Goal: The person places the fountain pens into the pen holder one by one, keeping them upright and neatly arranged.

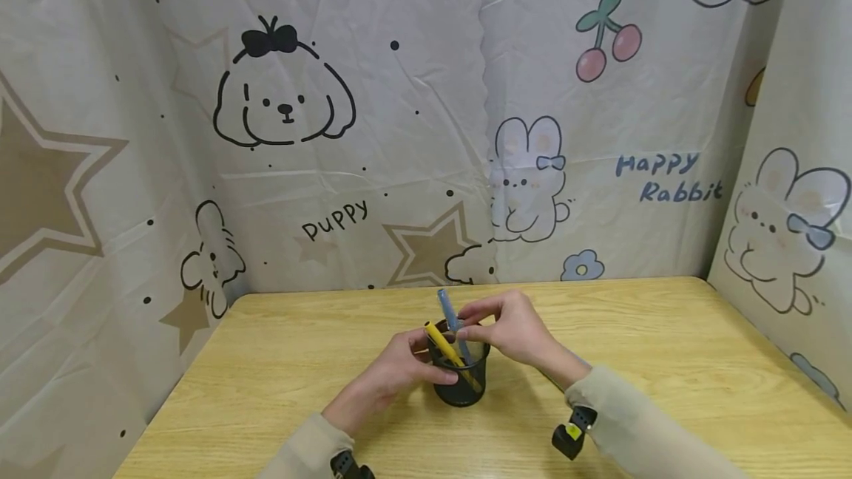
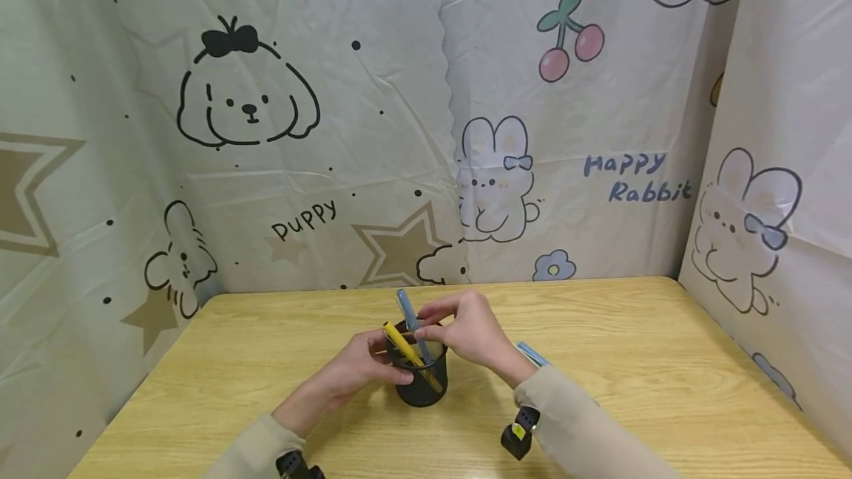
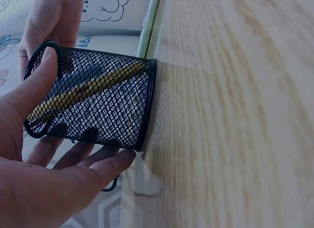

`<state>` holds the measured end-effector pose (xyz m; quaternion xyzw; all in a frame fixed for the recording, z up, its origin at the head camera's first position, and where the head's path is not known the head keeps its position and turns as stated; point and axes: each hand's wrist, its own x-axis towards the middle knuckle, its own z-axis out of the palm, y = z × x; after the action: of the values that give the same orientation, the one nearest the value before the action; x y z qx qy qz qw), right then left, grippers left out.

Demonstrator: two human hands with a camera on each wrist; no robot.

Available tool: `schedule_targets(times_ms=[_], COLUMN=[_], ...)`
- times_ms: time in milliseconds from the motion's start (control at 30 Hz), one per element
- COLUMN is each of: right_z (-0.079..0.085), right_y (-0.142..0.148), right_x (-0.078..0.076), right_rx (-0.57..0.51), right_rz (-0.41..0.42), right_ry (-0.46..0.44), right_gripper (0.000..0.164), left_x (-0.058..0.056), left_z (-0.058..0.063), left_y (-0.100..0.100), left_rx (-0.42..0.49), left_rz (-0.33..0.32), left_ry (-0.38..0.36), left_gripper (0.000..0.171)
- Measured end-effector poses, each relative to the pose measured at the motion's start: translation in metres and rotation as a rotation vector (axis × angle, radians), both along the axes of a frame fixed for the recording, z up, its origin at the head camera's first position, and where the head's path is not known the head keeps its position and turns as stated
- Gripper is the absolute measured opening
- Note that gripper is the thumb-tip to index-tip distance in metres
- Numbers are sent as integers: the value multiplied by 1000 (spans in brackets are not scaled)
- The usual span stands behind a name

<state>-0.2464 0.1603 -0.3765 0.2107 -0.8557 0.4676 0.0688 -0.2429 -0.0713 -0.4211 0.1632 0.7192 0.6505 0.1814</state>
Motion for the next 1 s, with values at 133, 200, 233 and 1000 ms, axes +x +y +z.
schedule_targets(times_ms=[133, 200, 233, 1000], right_z=[4, 7, 9, 12], right_y=[5, 9, 12, 108], right_x=[3, 5, 6, 24], right_rx=[12, 7, 5, 86], right_rz=[-32, -56, -68, -178], right_ry=[4, 0, 0, -91], right_gripper=[19, 17, 17, 26], left_x=[0, 0, 0, 1], left_z=[-1, -1, 0, 1], left_y=[0, 1, 1, 0], left_rx=[11, 11, 15, 21], left_rz=[-18, -16, -15, -9], left_ry=[-1, -3, -8, -7], left_gripper=[57, 57, 57, 57])
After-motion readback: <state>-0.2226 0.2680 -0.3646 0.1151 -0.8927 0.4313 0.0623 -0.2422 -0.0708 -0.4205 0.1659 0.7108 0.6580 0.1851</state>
